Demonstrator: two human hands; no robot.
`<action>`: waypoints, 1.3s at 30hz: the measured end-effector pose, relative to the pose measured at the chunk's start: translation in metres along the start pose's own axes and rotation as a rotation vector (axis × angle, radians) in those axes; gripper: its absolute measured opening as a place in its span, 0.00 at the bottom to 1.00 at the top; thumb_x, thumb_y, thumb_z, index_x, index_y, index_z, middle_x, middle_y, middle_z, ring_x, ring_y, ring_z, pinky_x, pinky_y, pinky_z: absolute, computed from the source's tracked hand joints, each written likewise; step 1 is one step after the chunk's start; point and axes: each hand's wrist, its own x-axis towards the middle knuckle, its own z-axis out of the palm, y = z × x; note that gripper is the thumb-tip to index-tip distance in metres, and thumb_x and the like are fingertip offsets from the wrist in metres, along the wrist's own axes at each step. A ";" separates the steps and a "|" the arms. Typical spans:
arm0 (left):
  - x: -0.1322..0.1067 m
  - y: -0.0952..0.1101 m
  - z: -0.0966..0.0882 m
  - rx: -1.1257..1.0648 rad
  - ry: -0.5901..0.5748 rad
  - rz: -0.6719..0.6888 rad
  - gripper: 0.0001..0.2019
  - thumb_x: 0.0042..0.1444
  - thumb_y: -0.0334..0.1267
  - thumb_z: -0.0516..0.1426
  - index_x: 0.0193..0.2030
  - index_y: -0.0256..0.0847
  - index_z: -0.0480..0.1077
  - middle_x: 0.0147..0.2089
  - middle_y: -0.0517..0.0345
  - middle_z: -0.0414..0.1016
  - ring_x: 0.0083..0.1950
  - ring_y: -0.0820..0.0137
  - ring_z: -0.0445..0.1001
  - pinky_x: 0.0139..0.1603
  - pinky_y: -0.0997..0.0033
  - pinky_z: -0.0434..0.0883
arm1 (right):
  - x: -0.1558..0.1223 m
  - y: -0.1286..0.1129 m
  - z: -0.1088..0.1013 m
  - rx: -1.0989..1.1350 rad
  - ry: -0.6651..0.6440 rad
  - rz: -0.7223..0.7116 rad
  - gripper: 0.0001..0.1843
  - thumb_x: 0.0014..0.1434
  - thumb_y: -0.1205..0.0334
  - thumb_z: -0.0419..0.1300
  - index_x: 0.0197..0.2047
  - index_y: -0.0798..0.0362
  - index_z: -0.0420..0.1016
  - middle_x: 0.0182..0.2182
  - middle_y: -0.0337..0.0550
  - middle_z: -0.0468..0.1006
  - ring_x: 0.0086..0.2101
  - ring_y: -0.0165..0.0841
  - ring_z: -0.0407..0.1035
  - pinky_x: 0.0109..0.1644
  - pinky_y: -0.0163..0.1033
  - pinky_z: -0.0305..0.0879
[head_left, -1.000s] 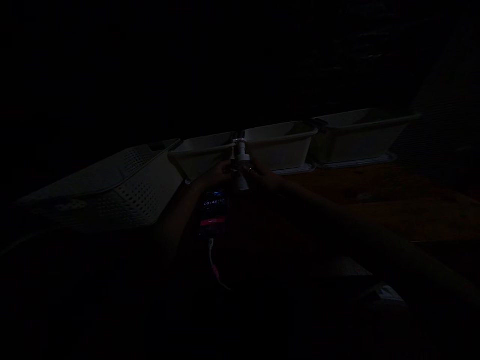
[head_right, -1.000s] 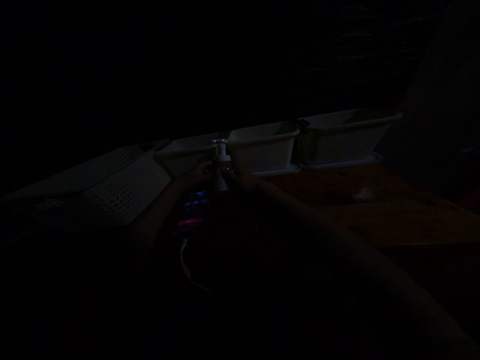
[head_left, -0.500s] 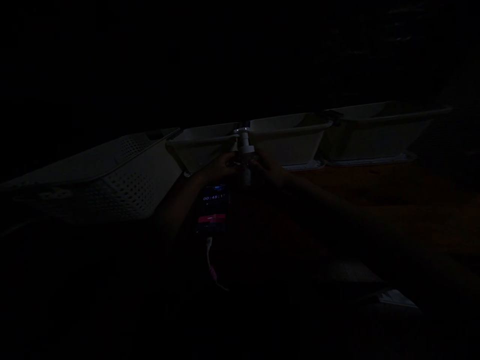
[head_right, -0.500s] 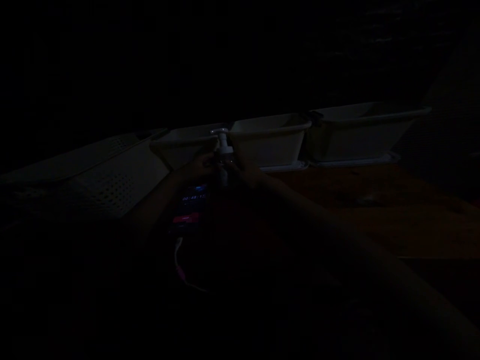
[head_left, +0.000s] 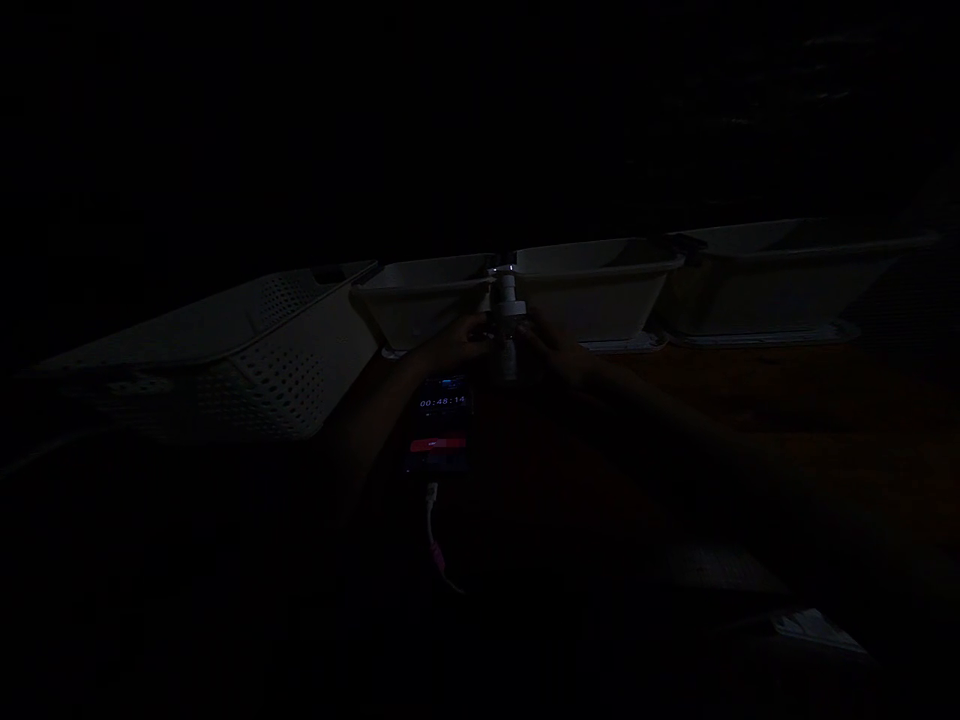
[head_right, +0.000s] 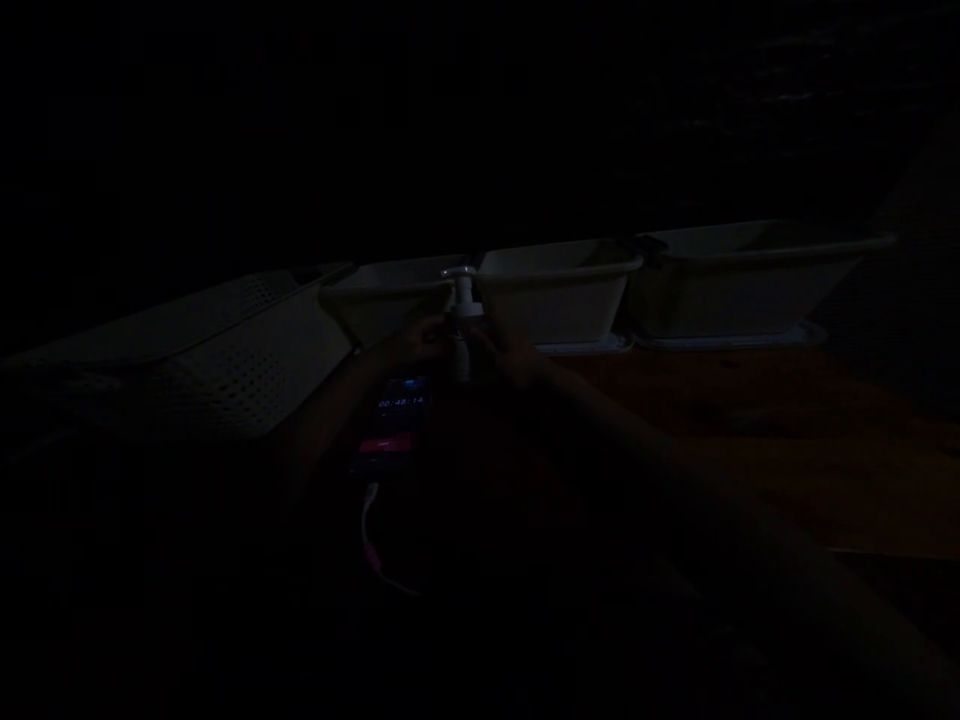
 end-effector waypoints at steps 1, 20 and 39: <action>0.000 -0.001 0.000 0.005 0.007 -0.009 0.29 0.52 0.51 0.70 0.56 0.37 0.75 0.60 0.43 0.79 0.60 0.53 0.78 0.66 0.47 0.71 | 0.000 -0.001 0.000 0.001 -0.003 0.000 0.55 0.63 0.21 0.52 0.78 0.53 0.56 0.69 0.59 0.71 0.67 0.57 0.67 0.73 0.66 0.60; 0.001 -0.005 -0.003 0.001 -0.009 -0.031 0.31 0.52 0.54 0.70 0.58 0.39 0.76 0.61 0.44 0.79 0.63 0.51 0.77 0.65 0.48 0.72 | -0.002 -0.002 0.001 0.010 -0.016 -0.074 0.46 0.68 0.27 0.52 0.77 0.46 0.57 0.69 0.52 0.72 0.68 0.53 0.66 0.74 0.66 0.58; 0.001 -0.004 0.001 -0.014 0.004 -0.056 0.32 0.50 0.53 0.71 0.58 0.38 0.75 0.60 0.43 0.80 0.60 0.53 0.79 0.64 0.49 0.72 | -0.005 -0.001 0.000 -0.038 0.005 -0.049 0.47 0.67 0.25 0.52 0.77 0.47 0.58 0.69 0.55 0.71 0.67 0.55 0.68 0.72 0.67 0.61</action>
